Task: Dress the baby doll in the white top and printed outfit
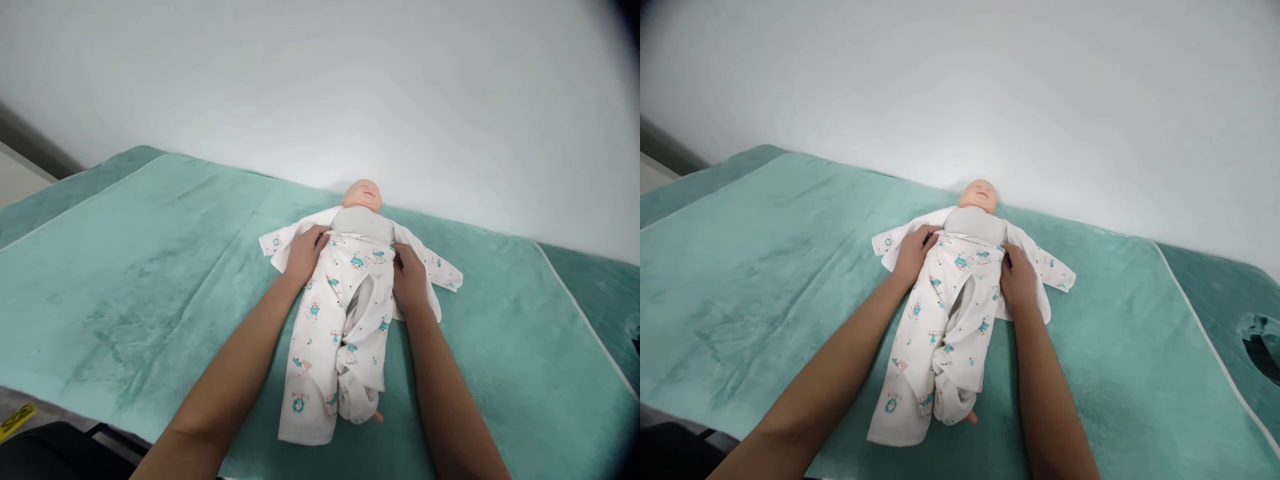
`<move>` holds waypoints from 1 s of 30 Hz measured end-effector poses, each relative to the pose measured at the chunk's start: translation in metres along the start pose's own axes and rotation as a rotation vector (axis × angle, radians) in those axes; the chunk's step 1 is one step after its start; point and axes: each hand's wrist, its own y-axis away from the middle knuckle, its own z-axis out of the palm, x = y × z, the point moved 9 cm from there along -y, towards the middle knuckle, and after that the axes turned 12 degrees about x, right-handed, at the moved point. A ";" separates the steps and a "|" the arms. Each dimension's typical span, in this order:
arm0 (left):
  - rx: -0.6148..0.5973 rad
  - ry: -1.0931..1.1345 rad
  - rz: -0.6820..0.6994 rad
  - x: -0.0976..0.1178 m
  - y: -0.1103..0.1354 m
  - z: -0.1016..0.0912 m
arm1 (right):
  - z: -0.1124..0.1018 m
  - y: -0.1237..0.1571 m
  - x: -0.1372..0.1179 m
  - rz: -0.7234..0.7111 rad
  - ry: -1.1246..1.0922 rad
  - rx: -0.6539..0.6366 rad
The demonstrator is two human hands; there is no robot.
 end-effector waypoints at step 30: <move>0.094 -0.032 0.147 0.017 -0.004 0.008 | 0.009 -0.027 -0.006 -0.067 -0.164 -0.055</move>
